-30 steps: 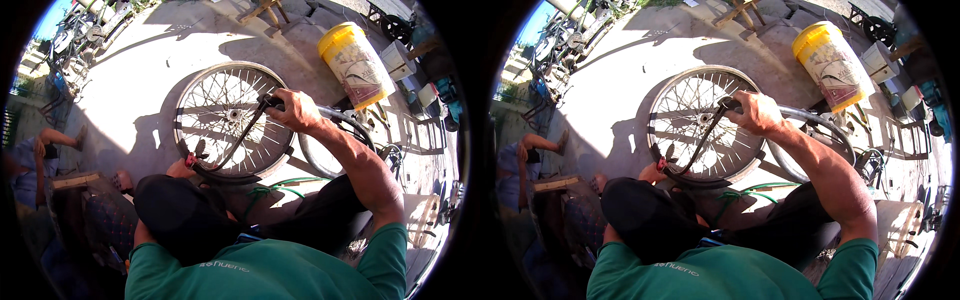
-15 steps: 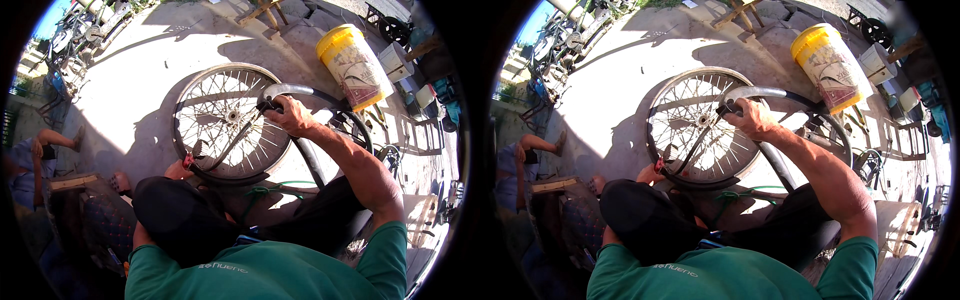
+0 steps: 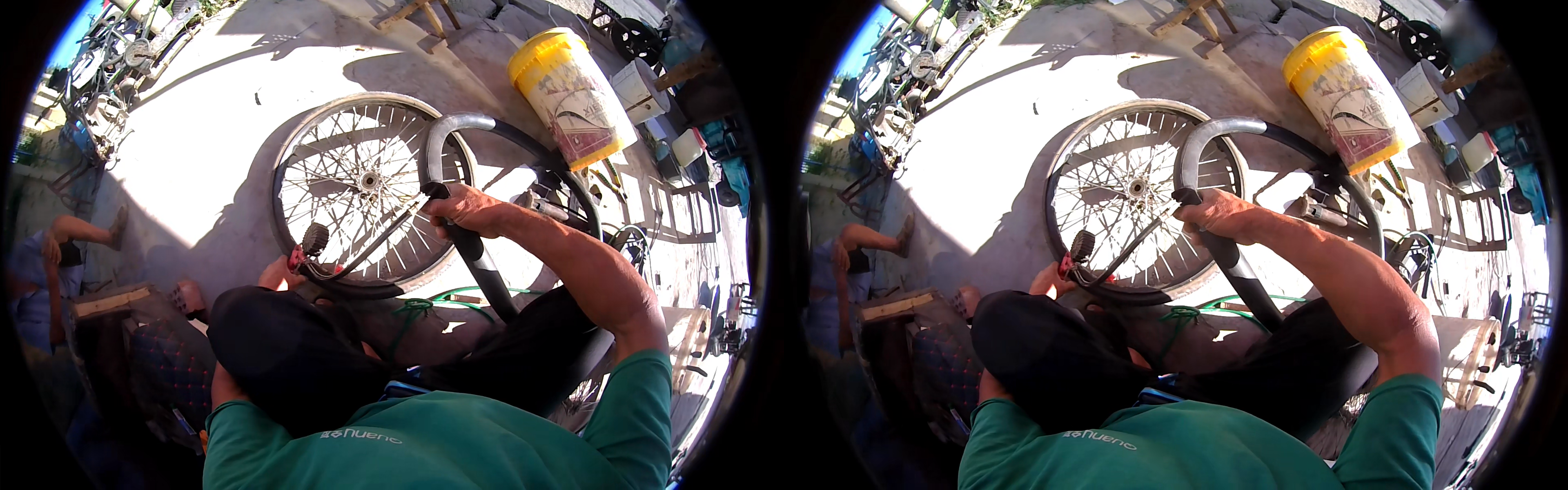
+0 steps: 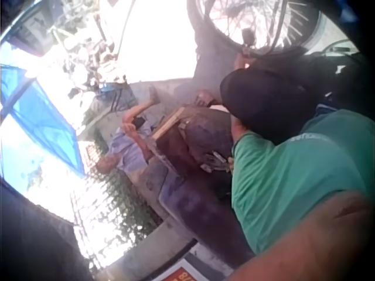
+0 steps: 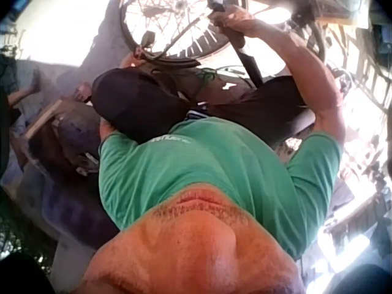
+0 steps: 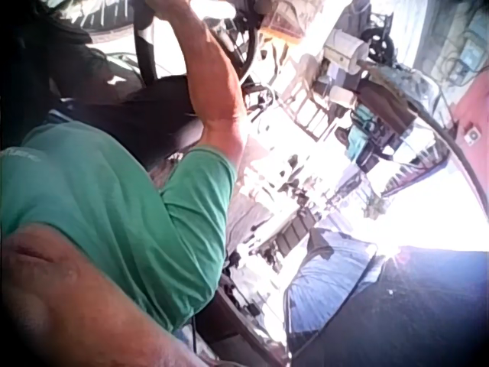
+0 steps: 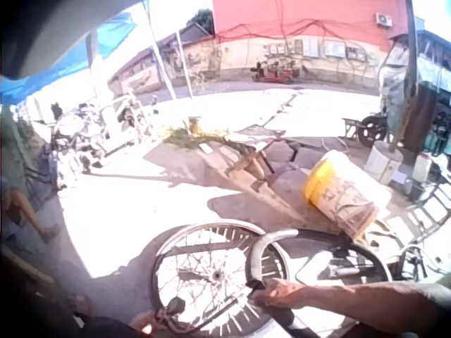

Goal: The person sits on the ground and repairs a bicycle tire. They open a patch kit, apply a patch to the inner tube, and then use a hammer to seat the tire onto the rim.

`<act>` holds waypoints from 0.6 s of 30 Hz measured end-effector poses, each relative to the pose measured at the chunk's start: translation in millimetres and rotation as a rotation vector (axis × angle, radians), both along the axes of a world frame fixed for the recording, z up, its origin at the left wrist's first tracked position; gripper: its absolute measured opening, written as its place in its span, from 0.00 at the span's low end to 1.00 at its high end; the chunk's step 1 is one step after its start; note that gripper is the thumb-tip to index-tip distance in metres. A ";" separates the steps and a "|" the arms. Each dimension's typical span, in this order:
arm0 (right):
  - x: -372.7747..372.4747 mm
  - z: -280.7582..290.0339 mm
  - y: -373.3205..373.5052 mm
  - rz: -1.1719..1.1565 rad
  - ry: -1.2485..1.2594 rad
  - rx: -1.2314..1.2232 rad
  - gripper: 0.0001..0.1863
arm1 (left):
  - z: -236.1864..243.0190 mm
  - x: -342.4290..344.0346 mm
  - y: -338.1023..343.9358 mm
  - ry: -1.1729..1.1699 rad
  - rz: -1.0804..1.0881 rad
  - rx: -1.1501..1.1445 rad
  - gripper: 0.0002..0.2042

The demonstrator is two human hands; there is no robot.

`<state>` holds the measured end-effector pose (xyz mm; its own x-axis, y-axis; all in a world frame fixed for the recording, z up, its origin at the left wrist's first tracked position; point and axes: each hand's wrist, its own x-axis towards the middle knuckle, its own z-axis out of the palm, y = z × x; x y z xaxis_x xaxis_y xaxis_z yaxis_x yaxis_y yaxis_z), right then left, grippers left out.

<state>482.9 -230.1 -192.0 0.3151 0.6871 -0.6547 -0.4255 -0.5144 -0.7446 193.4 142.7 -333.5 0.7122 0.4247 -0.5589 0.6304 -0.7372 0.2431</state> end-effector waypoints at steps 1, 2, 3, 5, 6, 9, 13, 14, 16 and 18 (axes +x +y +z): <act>-1.5 -0.4 1.7 0.003 -0.025 -0.009 0.13 | -4.0 -1.6 1.9 -0.015 0.000 -0.003 0.28; -2.3 -0.6 3.2 0.005 -0.052 -0.017 0.13 | -5.7 -1.9 3.4 -0.031 -0.001 -0.005 0.28; -2.9 -0.9 4.1 0.008 -0.079 -0.024 0.13 | -7.3 -3.2 4.5 -0.036 -0.012 0.006 0.28; -6.1 -0.8 3.7 -0.010 -0.089 -0.011 0.13 | -7.4 -2.8 4.1 -0.046 -0.035 0.030 0.28; -7.3 0.3 3.8 -0.022 -0.083 -0.005 0.13 | -5.8 -0.7 3.2 -0.032 -0.025 0.017 0.28; -6.9 -2.1 2.5 -0.029 -0.090 0.001 0.13 | 1.7 3.8 0.2 -0.004 -0.004 -0.011 0.28; -6.3 -7.9 2.5 -0.024 -0.140 0.004 0.13 | 0.4 2.7 2.7 -0.008 -0.018 -0.011 0.28; -6.7 -5.5 3.1 -0.019 -0.152 0.003 0.13 | 0.3 2.4 3.1 -0.010 -0.025 -0.012 0.28; -7.0 -0.3 4.1 -0.007 -0.177 0.002 0.13 | 0.0 1.4 3.3 -0.010 -0.021 -0.011 0.28; -9.3 2.6 5.0 -0.040 -0.199 -0.015 0.13 | 4.0 4.6 0.1 -0.005 -0.017 -0.017 0.28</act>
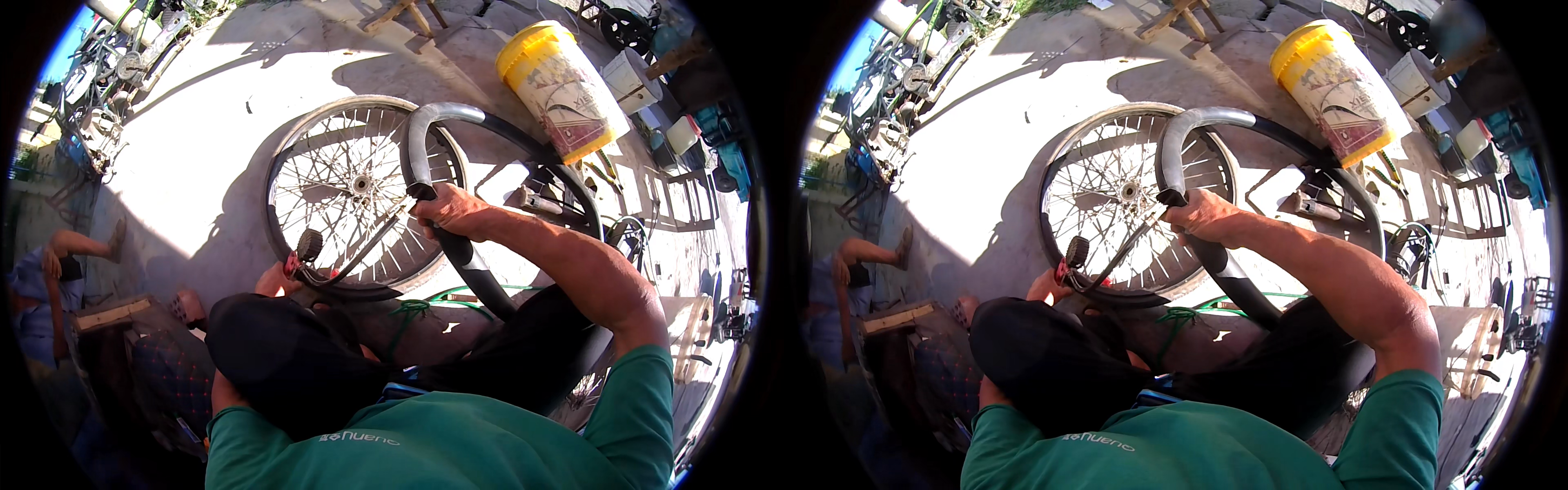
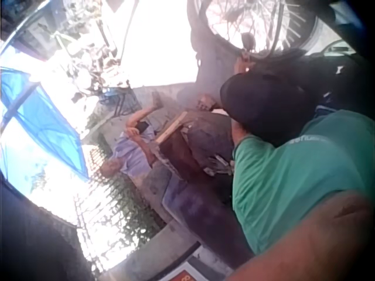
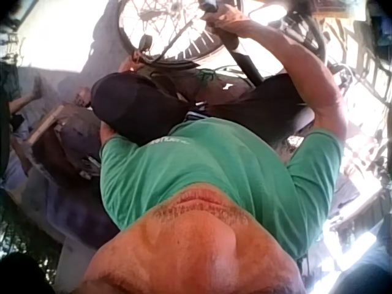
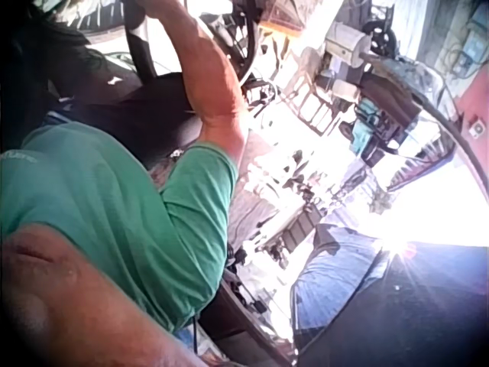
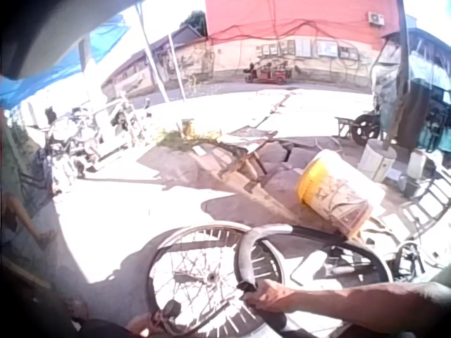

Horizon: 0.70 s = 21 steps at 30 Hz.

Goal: The person sits on the ground and repairs a bicycle tire. They open a patch kit, apply a patch to the inner tube, and then use a hammer to seat the tire onto the rim.

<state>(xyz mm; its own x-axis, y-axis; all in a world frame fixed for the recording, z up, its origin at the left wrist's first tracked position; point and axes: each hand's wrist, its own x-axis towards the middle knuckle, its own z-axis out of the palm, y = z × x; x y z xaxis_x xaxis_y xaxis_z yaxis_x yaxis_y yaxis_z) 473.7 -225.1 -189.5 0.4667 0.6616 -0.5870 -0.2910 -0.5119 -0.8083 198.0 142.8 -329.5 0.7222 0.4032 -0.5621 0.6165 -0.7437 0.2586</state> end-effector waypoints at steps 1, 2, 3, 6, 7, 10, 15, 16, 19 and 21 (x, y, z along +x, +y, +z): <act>-0.9 1.5 0.2 -0.017 -0.011 -0.007 0.14 | 2.2 1.5 -1.7 0.005 0.004 -0.005 0.28; -1.3 5.0 0.7 -0.009 -0.016 -0.008 0.14 | 4.4 1.7 -2.8 0.010 0.010 -0.009 0.29; -1.5 9.0 1.1 0.000 -0.020 -0.009 0.14 | 3.0 0.3 -1.8 -0.001 0.008 -0.014 0.29; -1.8 16.8 2.3 0.017 -0.045 -0.029 0.14 | -2.7 -5.0 4.3 -0.005 0.006 -0.030 0.31; -2.0 18.1 2.9 0.022 -0.056 -0.039 0.14 | -3.6 -6.6 6.6 0.012 0.010 -0.038 0.32; -3.0 18.6 1.5 -0.003 -0.122 -0.052 0.14 | 5.4 -2.1 1.1 -0.012 0.016 -0.093 0.36; 0.1 7.3 1.7 0.013 -0.162 -0.058 0.16 | 22.8 4.2 -2.2 0.031 0.027 -0.151 0.39; 0.5 7.3 1.6 0.021 -0.165 -0.064 0.17 | 27.5 6.7 -3.3 0.048 0.022 -0.145 0.39; -0.4 8.3 3.0 0.020 -0.176 -0.071 0.19 | 24.9 3.4 1.6 0.063 0.002 -0.108 0.37; -0.9 9.8 3.1 0.012 -0.192 -0.073 0.19 | 21.8 3.2 2.0 0.087 -0.014 -0.051 0.35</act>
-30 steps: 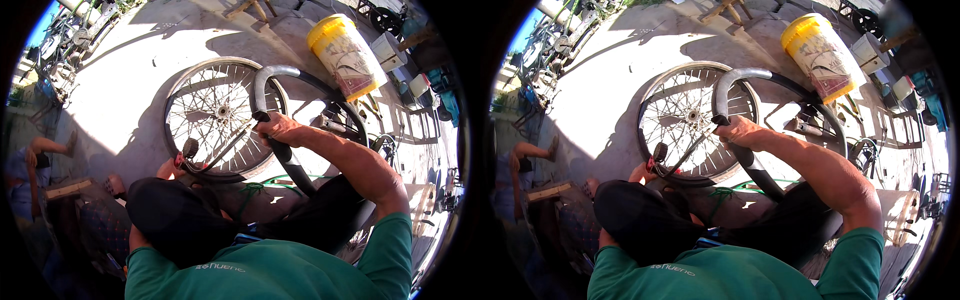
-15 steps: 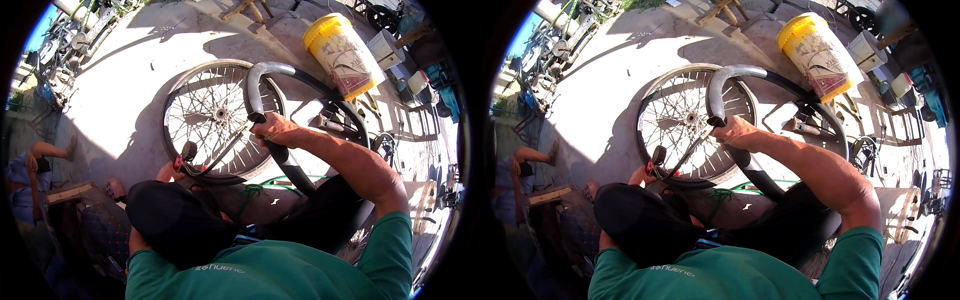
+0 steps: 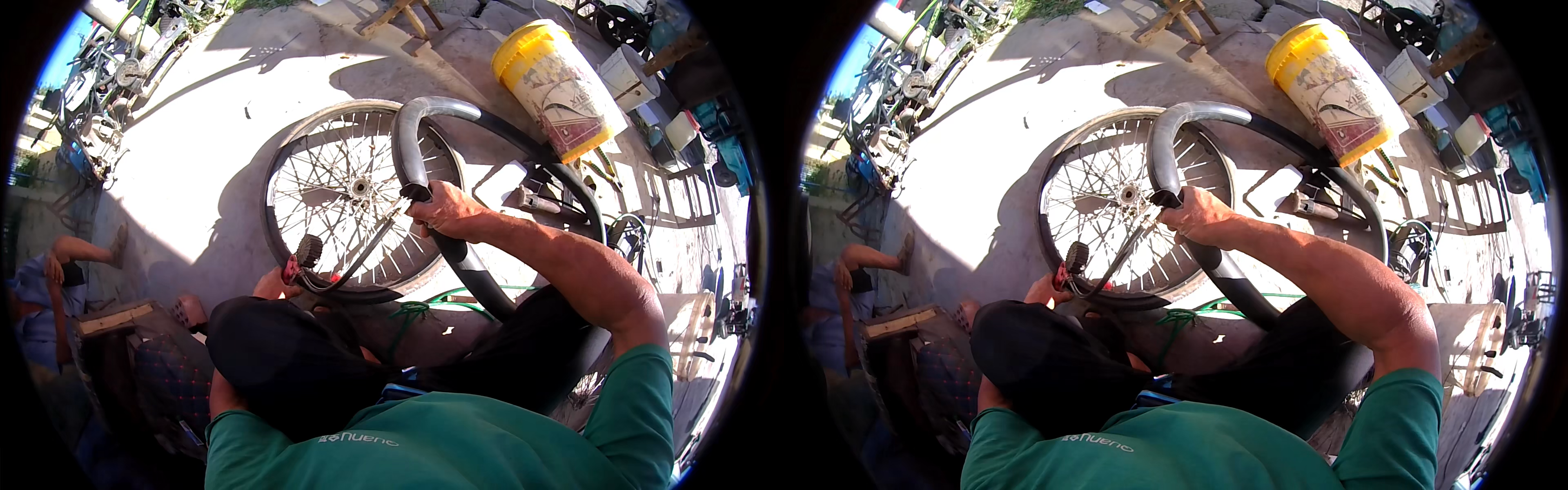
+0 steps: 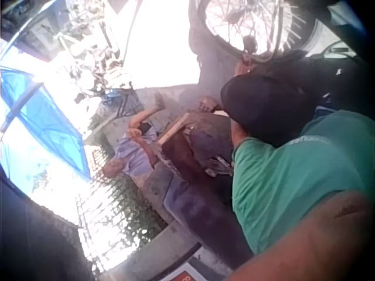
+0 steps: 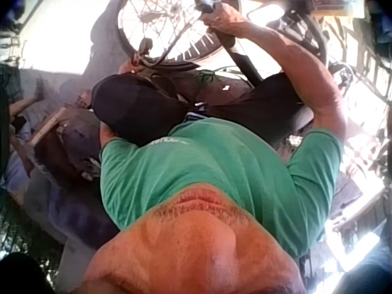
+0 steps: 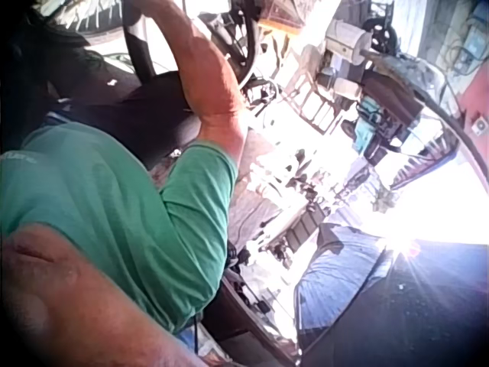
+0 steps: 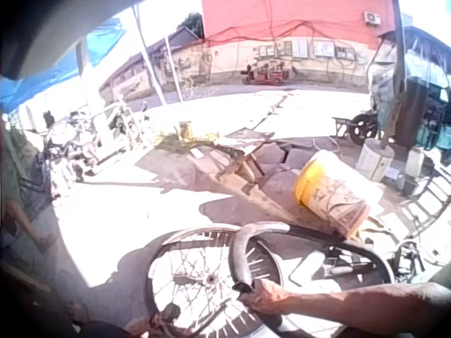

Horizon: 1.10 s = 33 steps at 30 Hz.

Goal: The person sits on the ground and repairs a bicycle tire. They open a patch kit, apply a patch to the inner tube, and then use a hammer to seat the tire onto the rim.

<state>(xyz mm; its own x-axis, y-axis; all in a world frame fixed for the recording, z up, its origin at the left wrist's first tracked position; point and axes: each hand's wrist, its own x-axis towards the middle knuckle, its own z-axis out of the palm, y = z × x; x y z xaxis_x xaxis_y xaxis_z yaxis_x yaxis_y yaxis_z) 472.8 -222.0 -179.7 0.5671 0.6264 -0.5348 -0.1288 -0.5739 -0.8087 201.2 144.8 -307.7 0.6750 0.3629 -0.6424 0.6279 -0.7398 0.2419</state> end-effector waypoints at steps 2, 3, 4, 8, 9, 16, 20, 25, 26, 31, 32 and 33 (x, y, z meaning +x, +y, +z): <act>-1.2 3.4 -0.1 -0.008 -0.010 0.000 0.20 | -2.6 1.3 -2.5 0.050 -0.021 0.086 0.32; -2.1 6.2 0.0 -0.013 -0.013 0.001 0.20 | -2.3 1.8 -3.3 0.046 -0.026 0.095 0.31; -2.3 7.5 -0.1 -0.017 -0.015 0.002 0.20 | -1.5 1.9 -4.0 0.043 -0.031 0.104 0.30; -1.4 6.2 -1.3 -0.016 -0.007 0.026 0.21 | 0.4 2.7 -5.7 0.027 -0.015 0.104 0.29; -1.4 6.1 -1.1 -0.012 -0.024 0.021 0.23 | -1.7 1.2 -4.6 0.008 -0.008 0.090 0.29; 0.2 8.6 0.9 0.010 -0.040 -0.009 0.25 | -3.0 -4.4 -2.8 -0.049 0.009 -0.031 0.33; -3.1 19.6 1.8 0.003 -0.067 -0.021 0.25 | 31.1 9.0 -15.1 0.044 -0.106 0.105 0.35; -1.9 10.2 4.0 -0.034 -0.109 -0.038 0.23 | 99.6 72.1 -9.6 -0.138 -0.120 -0.142 0.21; -2.2 10.8 8.0 -0.033 -0.126 -0.040 0.23 | 131.2 92.4 -21.4 -0.121 -0.163 -0.115 0.17; 0.8 18.0 18.1 -0.055 -0.168 -0.036 0.24 | 227.3 164.8 -88.5 -0.384 -0.477 -0.316 0.19; 2.0 16.4 17.5 -0.063 -0.158 -0.037 0.24 | 232.7 176.2 -104.1 -0.384 -0.612 -0.163 0.24; 2.7 16.8 17.6 -0.071 -0.159 -0.054 0.25 | 240.4 181.8 -124.0 -0.468 -0.767 -0.001 0.28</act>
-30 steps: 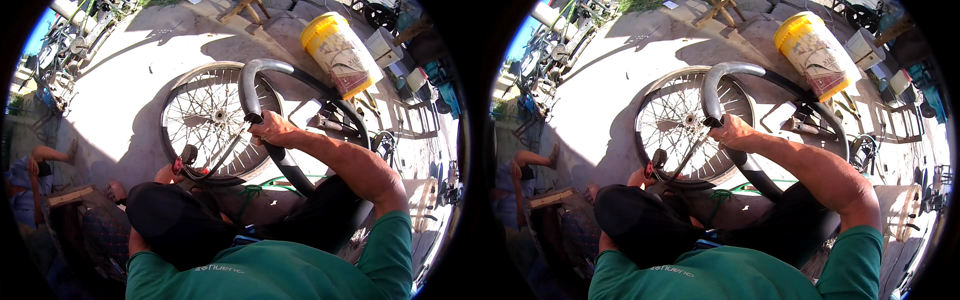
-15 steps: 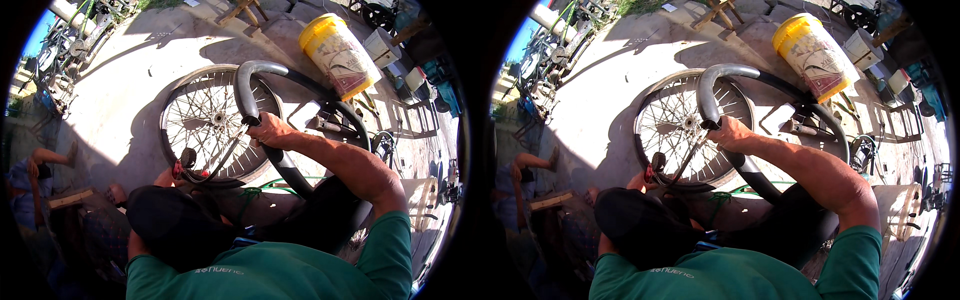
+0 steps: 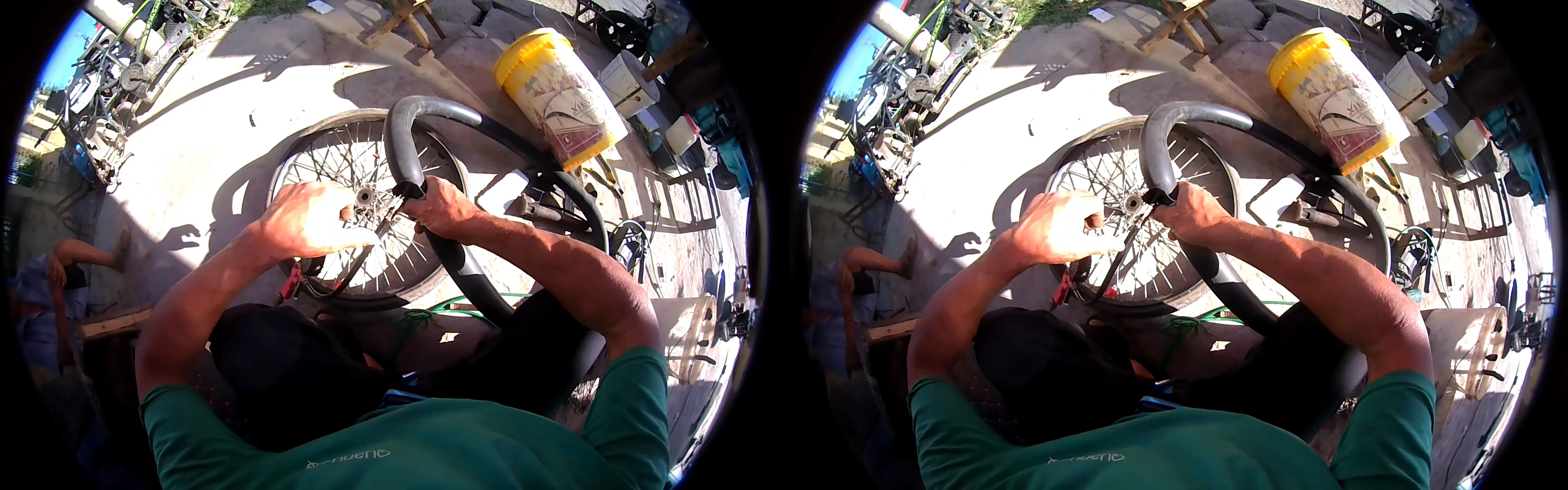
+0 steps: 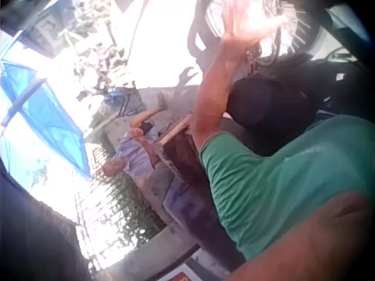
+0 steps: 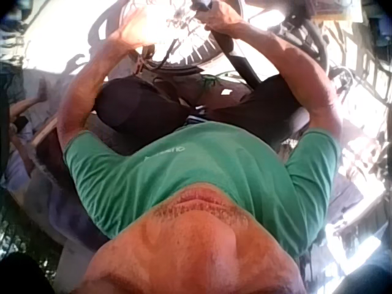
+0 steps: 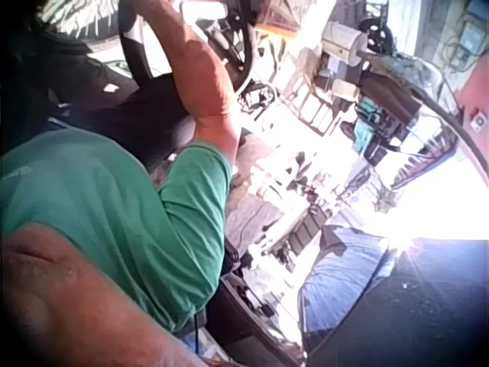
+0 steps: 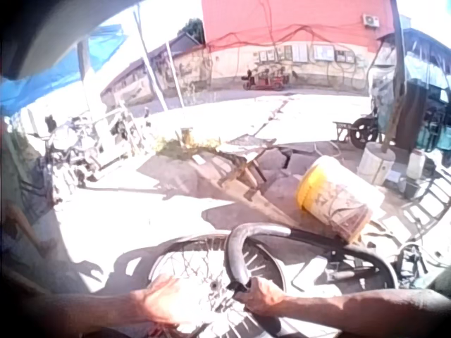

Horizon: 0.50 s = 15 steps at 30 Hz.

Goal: The person sits on the ground and repairs a bicycle tire. They open a patch kit, apply a patch to the inner tube, and then use a hammer to seat the tire onto the rim.

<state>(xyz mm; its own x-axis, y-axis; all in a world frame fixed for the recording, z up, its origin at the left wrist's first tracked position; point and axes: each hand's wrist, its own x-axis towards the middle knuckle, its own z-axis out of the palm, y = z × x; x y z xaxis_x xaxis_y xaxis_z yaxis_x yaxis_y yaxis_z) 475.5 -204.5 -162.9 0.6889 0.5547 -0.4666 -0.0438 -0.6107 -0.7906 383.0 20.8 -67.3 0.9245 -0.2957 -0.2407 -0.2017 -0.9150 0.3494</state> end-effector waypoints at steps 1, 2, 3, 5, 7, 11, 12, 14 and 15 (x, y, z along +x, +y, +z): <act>0.5 0.1 -0.6 -0.012 -0.001 -0.017 0.27 | -5.7 5.3 -12.8 -0.093 -0.118 0.064 0.27; 0.7 0.5 1.5 -0.015 0.001 -0.025 0.28 | -13.2 5.3 -26.3 -0.189 -0.149 0.147 0.26; -0.1 2.4 4.2 -0.008 -0.008 -0.020 0.30 | -23.6 4.2 -36.9 -0.289 -0.181 0.228 0.24; -2.9 -1.9 8.4 -0.022 -0.094 -0.030 0.24 | -40.2 8.3 -43.2 -0.372 -0.155 0.272 0.16; 1.3 2.3 3.4 0.009 -0.071 -0.041 0.27 | -57.0 12.4 -35.6 -0.406 -0.186 0.354 0.13; 2.8 11.6 -3.1 0.028 -0.068 -0.054 0.29 | -35.7 12.4 -41.8 -0.351 -0.133 0.333 0.12; 3.5 13.7 -3.8 0.039 -0.072 -0.056 0.30 | -40.6 12.7 -35.9 -0.375 -0.140 0.327 0.13; 1.1 12.6 -2.1 0.039 -0.142 -0.067 0.31 | -34.8 11.3 -29.9 -0.378 -0.140 0.269 0.14; -1.7 10.8 -0.3 0.038 -0.177 -0.075 0.31 | -30.9 10.4 -30.3 -0.380 -0.140 0.238 0.14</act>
<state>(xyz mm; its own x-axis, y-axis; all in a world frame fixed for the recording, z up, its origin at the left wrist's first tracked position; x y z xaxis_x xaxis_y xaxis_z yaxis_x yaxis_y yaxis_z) 473.8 -204.7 -152.1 0.7433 0.5499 -0.3809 0.1165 -0.6671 -0.7358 393.3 -9.5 -98.2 0.9152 -0.4018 0.0305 -0.4023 -0.9154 0.0108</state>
